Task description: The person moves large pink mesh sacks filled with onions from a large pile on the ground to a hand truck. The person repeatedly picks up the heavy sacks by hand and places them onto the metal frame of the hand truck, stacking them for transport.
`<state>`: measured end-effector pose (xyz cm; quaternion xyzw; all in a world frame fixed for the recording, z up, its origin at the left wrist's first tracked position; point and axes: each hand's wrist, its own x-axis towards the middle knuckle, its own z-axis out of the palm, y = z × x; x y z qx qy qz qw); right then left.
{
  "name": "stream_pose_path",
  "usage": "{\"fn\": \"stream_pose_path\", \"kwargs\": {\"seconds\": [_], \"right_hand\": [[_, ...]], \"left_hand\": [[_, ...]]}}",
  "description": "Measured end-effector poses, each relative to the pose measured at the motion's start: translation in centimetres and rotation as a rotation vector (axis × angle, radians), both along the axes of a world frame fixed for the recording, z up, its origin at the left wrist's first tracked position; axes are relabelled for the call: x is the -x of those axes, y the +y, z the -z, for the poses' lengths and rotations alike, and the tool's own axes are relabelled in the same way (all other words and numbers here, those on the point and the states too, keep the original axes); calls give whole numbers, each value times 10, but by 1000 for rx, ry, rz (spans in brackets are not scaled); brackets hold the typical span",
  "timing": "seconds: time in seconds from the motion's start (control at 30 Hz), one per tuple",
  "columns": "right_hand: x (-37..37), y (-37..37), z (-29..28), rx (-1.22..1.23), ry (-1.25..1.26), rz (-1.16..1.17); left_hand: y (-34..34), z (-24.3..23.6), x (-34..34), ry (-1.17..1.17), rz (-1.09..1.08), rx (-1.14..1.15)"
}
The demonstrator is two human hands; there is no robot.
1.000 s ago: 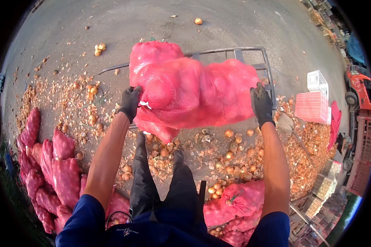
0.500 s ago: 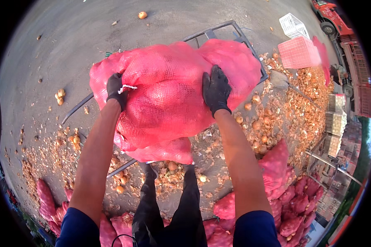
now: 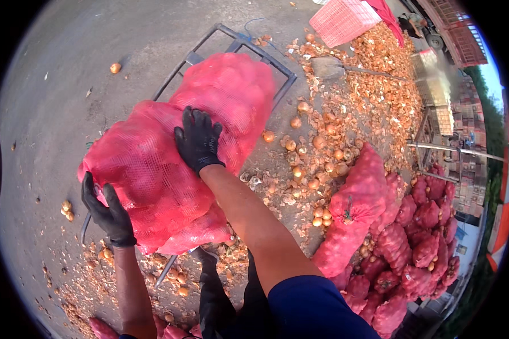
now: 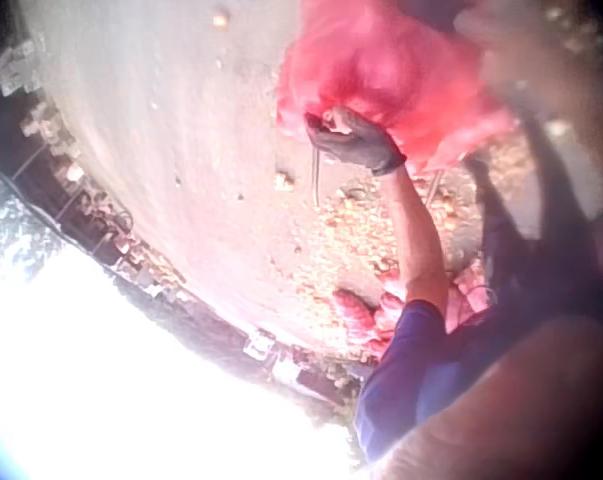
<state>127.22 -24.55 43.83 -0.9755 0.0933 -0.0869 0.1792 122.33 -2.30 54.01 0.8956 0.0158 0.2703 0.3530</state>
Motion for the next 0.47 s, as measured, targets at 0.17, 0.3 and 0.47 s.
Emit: {"fn": "stream_pose_path", "kwargs": {"seconds": [0.17, 0.3, 0.47], "right_hand": [[-1, 1, -2, -146, -12, 11], [-11, -1, -4, -206, -23, 17], [-39, 6, 1, -229, 28, 0]], "left_hand": [[-32, 6, -36, 26, 247, -625], [-18, 19, -62, 115, 286, -401], [44, 63, -119, 326, 235, -147]]}}
